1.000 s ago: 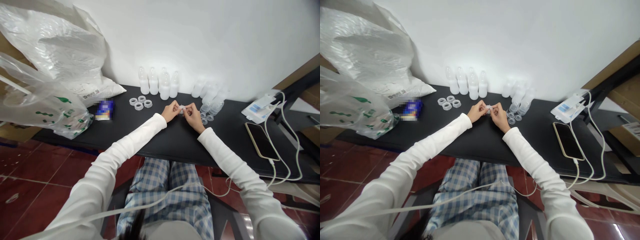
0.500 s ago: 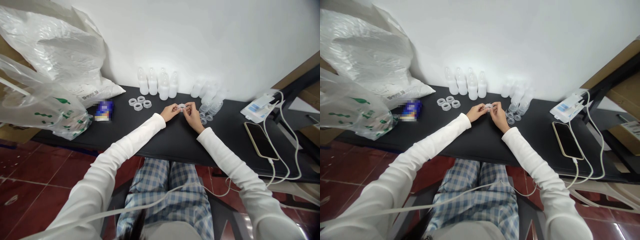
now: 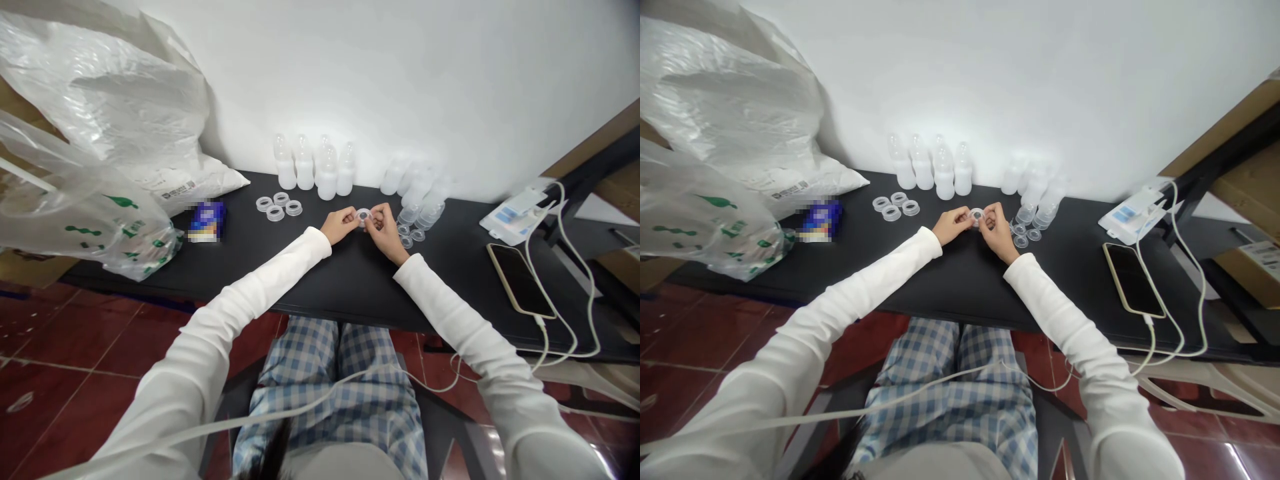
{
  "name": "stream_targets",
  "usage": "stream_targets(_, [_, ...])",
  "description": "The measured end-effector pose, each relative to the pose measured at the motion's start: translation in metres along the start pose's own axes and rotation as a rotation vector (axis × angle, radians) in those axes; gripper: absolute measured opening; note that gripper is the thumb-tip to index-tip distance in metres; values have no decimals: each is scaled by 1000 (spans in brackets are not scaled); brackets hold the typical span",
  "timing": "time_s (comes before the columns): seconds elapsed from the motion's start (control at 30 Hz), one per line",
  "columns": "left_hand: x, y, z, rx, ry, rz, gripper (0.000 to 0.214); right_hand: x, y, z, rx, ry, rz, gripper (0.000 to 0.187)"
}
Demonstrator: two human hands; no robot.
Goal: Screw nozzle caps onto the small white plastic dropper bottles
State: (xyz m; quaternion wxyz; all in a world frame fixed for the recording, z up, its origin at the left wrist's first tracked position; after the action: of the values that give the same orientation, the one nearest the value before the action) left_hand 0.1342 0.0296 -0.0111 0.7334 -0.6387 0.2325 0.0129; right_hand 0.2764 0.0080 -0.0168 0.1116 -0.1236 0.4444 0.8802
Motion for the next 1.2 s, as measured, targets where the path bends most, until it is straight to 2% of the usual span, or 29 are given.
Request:
stream_targets(0.4, [1, -3, -5, -6, -67, 53, 34, 6, -6, -1, 81, -13, 117, 47])
stream_targets(0.6, [3, 3, 1, 1, -19, -58, 23, 3, -4, -1, 71, -76, 135, 58])
stream_targets(0.7, [2, 5, 4, 10, -9, -142, 16, 3, 3, -1, 49, -62, 181, 65])
stream_targets(0.93, [0, 6, 5, 6, -4, -148, 7, -1, 14, 1, 48, -16, 117, 59])
stream_targets(1.03, [3, 7, 6, 0, 12, -149, 11, -8, 14, 1, 27, -74, 35, 54])
stream_targets(1.2, [7, 9, 6, -2, 16, -121, 13, -26, 17, -1, -26, -286, -45, 49])
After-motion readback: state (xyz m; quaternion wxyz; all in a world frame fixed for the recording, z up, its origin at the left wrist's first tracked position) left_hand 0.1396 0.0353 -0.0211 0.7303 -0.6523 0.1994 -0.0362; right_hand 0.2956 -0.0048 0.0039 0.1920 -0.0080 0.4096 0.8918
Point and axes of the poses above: each hand's wrist, its own z-axis towards the middle knuckle, its own x-axis out of the palm, y = z × x, the point moved 7 cm from there along z, towards the middle knuckle, and after that the axes turned 10 degrees about -x, right-handed, at the moved point
